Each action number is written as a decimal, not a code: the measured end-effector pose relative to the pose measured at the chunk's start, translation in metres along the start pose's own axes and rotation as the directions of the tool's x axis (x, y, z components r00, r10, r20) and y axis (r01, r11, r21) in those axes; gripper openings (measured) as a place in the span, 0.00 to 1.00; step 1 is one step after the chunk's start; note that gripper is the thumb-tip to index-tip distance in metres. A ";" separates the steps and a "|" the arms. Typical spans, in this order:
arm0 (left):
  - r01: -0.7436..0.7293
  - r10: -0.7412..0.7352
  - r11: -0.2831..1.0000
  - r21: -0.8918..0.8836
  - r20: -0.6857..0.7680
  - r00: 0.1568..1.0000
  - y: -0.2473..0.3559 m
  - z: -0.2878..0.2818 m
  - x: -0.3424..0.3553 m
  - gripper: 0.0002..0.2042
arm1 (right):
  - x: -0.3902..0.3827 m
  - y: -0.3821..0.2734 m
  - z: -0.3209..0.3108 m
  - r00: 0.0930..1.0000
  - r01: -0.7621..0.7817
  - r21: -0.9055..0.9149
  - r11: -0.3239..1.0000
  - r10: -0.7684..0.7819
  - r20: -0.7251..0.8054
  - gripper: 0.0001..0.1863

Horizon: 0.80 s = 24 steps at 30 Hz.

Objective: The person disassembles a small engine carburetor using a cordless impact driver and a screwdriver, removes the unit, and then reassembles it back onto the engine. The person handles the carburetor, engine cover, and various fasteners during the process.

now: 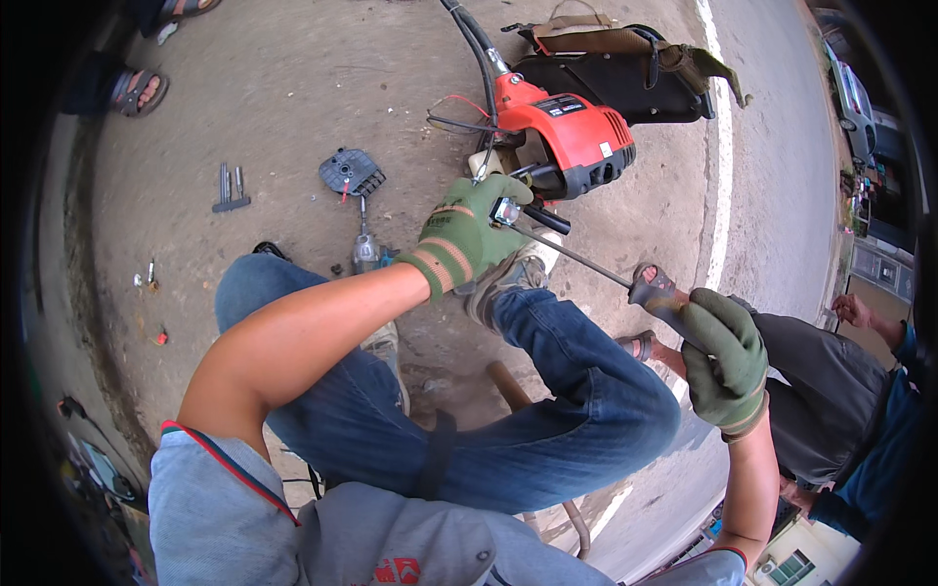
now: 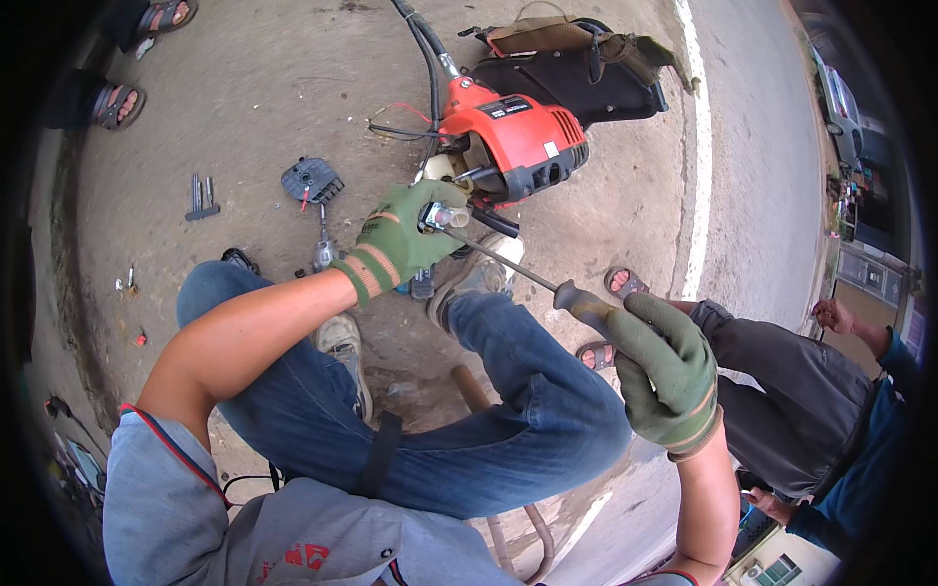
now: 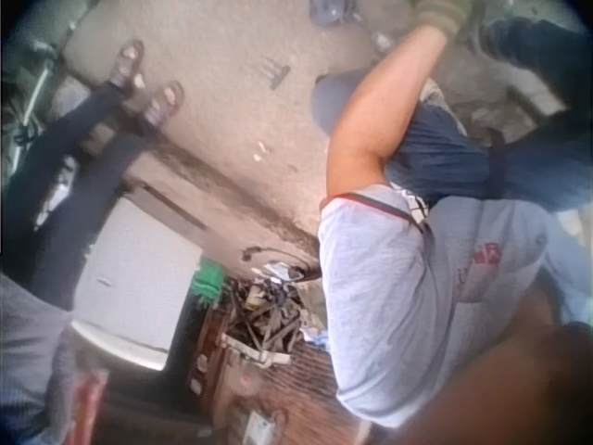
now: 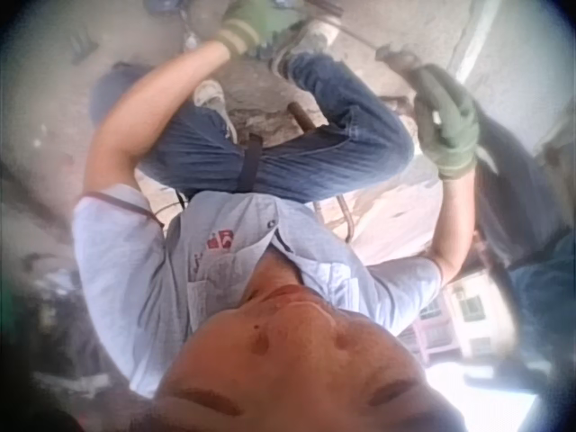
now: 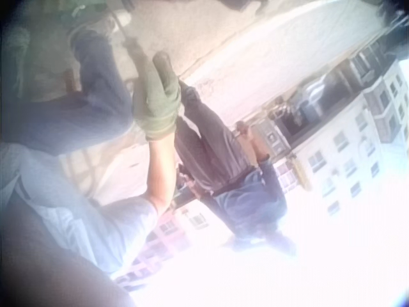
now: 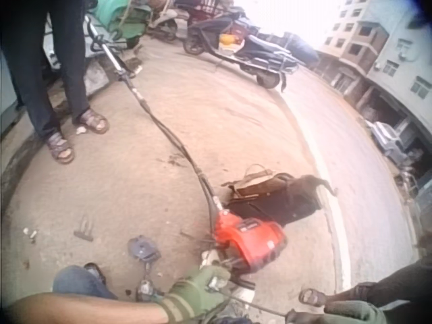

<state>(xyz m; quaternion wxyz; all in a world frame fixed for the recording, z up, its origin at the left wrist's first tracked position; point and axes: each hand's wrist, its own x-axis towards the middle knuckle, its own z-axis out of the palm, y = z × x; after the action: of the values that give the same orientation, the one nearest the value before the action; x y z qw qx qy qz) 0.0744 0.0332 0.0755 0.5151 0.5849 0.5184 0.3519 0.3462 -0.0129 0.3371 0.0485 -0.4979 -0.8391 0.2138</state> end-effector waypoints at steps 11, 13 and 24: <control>0.026 -0.026 0.998 -0.062 0.004 1.000 -0.006 0.007 0.002 0.22 | 0.013 0.006 -0.005 0.973 0.233 -0.212 0.949 -0.226 0.056 0.21; -0.019 0.018 0.999 -0.049 -0.016 1.000 -0.008 0.009 0.001 0.22 | 0.017 0.003 -0.006 0.988 -0.113 0.076 0.991 0.103 0.114 0.24; 0.271 -0.210 0.839 -0.471 0.179 0.961 -0.003 0.018 0.008 0.23 | 0.007 -0.005 0.002 0.978 -0.026 0.172 0.985 0.061 -0.202 0.26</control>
<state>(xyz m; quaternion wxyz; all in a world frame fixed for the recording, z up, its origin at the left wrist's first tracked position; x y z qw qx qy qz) 0.0919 0.0361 0.0675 0.7170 0.3848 0.4493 0.3688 0.3384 -0.0095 0.3360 0.1725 -0.5299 -0.7972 0.2323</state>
